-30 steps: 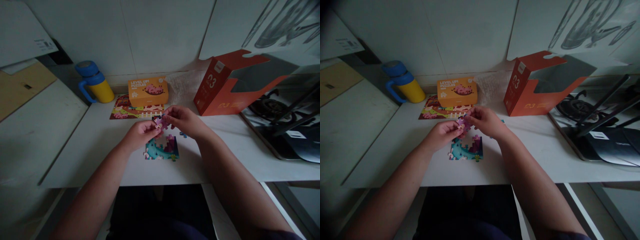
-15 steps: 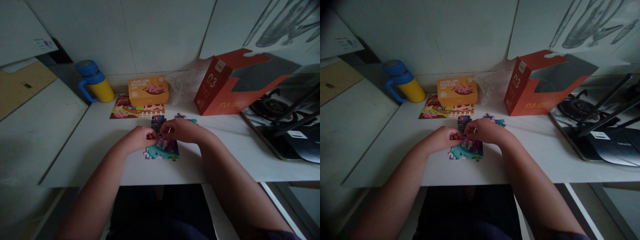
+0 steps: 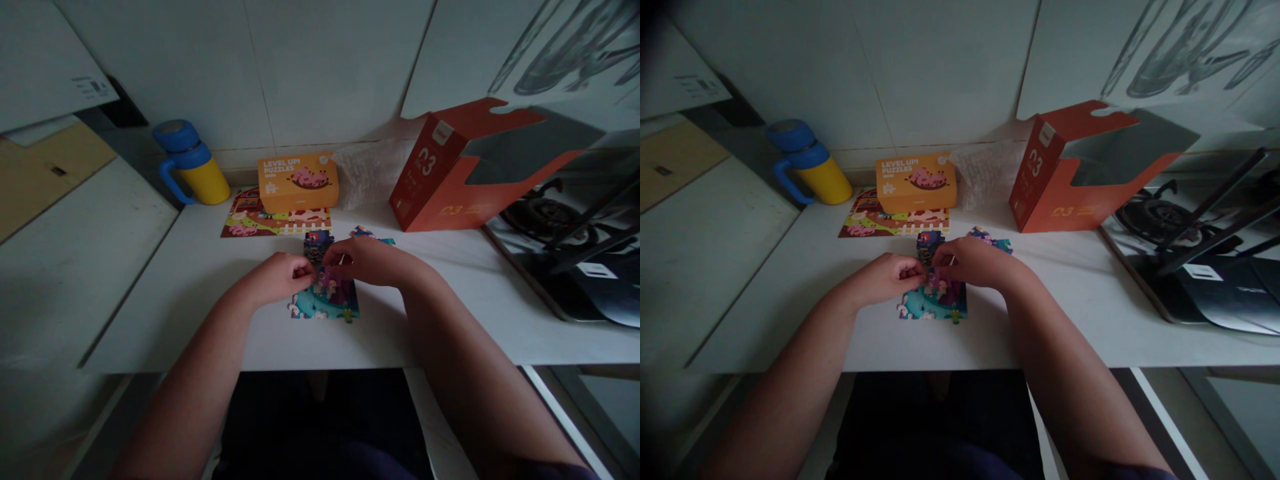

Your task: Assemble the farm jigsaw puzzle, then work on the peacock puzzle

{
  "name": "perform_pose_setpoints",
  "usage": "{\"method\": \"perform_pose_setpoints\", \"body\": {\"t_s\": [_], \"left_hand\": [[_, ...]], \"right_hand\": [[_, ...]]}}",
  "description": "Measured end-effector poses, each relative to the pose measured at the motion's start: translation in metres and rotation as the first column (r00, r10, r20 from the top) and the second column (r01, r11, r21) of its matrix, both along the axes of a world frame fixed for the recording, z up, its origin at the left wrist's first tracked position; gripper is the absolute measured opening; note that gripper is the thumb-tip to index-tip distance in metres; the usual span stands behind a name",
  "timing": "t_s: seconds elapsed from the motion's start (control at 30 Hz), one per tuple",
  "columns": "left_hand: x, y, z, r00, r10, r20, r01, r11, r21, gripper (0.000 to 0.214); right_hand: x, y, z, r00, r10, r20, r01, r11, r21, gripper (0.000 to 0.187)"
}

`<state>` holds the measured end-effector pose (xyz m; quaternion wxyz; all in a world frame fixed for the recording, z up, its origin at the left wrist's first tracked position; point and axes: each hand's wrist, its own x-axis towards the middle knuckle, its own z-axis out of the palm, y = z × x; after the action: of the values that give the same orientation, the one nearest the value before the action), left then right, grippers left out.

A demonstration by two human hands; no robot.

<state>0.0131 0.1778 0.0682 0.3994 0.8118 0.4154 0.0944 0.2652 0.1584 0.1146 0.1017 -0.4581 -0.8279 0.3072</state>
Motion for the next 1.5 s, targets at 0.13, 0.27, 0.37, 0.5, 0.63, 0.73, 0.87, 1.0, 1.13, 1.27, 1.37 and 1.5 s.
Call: {"method": "perform_pose_setpoints", "body": {"t_s": [0.13, 0.27, 0.37, 0.5, 0.63, 0.73, 0.87, 1.0, 1.13, 1.27, 1.37, 1.5], "left_hand": [[0.001, 0.000, 0.003, 0.999, 0.013, -0.036, -0.011, 0.999, 0.046, 0.013], [0.000, 0.003, 0.003, 0.996, 0.051, -0.070, -0.043, 0.993, 0.114, 0.013], [-0.001, 0.005, 0.002, 0.993, 0.075, -0.094, -0.061, 0.987, 0.147, 0.016], [-0.002, 0.006, -0.001, 0.994, 0.058, -0.097, -0.048, 0.993, 0.107, 0.024], [-0.002, 0.005, -0.003, 0.994, 0.006, -0.108, -0.002, 0.999, 0.035, 0.024], [-0.002, 0.005, -0.002, 0.993, -0.021, -0.115, 0.021, 1.000, 0.003, 0.028], [-0.001, 0.004, 0.001, 0.991, -0.048, -0.125, 0.047, 0.999, -0.009, 0.027], [-0.002, 0.004, 0.002, 0.987, -0.093, -0.127, 0.094, 0.996, 0.001, 0.028], [-0.003, 0.003, 0.003, 0.985, -0.107, -0.137, 0.108, 0.994, -0.004, 0.027], [-0.002, 0.002, 0.005, 0.987, -0.095, -0.131, 0.095, 0.995, -0.007, 0.028], [-0.002, 0.001, 0.006, 0.986, -0.098, -0.132, 0.097, 0.995, -0.013, 0.029], [-0.002, 0.001, 0.006, 0.986, -0.096, -0.134, 0.095, 0.995, -0.015, 0.027]], "right_hand": [[0.010, 0.002, 0.006, 0.996, -0.093, -0.010, 0.093, 0.996, 0.012, 0.020], [0.021, 0.006, 0.005, 0.982, -0.188, -0.022, 0.187, 0.982, -0.024, 0.019], [0.024, 0.008, 0.002, 0.982, -0.190, -0.025, 0.189, 0.982, -0.015, 0.020], [0.018, 0.007, 0.002, 0.978, -0.210, -0.021, 0.208, 0.977, -0.047, 0.021], [0.011, 0.005, 0.006, 0.979, -0.205, 0.010, 0.206, 0.978, -0.044, 0.020], [0.008, 0.005, 0.006, 0.985, -0.166, 0.047, 0.168, 0.985, -0.048, 0.020], [0.003, 0.007, -0.002, 0.995, -0.089, 0.034, 0.091, 0.994, -0.062, 0.019], [-0.002, 0.008, -0.009, 0.998, -0.051, 0.024, 0.052, 0.996, -0.077, 0.019], [-0.002, 0.009, -0.013, 0.999, -0.019, 0.027, 0.021, 0.998, -0.062, 0.021], [-0.002, 0.009, -0.013, 0.999, -0.008, 0.037, 0.012, 0.996, -0.092, 0.022], [-0.003, 0.008, -0.012, 0.999, -0.013, 0.051, 0.019, 0.993, -0.120, 0.023], [-0.006, 0.008, -0.012, 0.998, -0.030, 0.059, 0.036, 0.994, -0.099, 0.022]]}}
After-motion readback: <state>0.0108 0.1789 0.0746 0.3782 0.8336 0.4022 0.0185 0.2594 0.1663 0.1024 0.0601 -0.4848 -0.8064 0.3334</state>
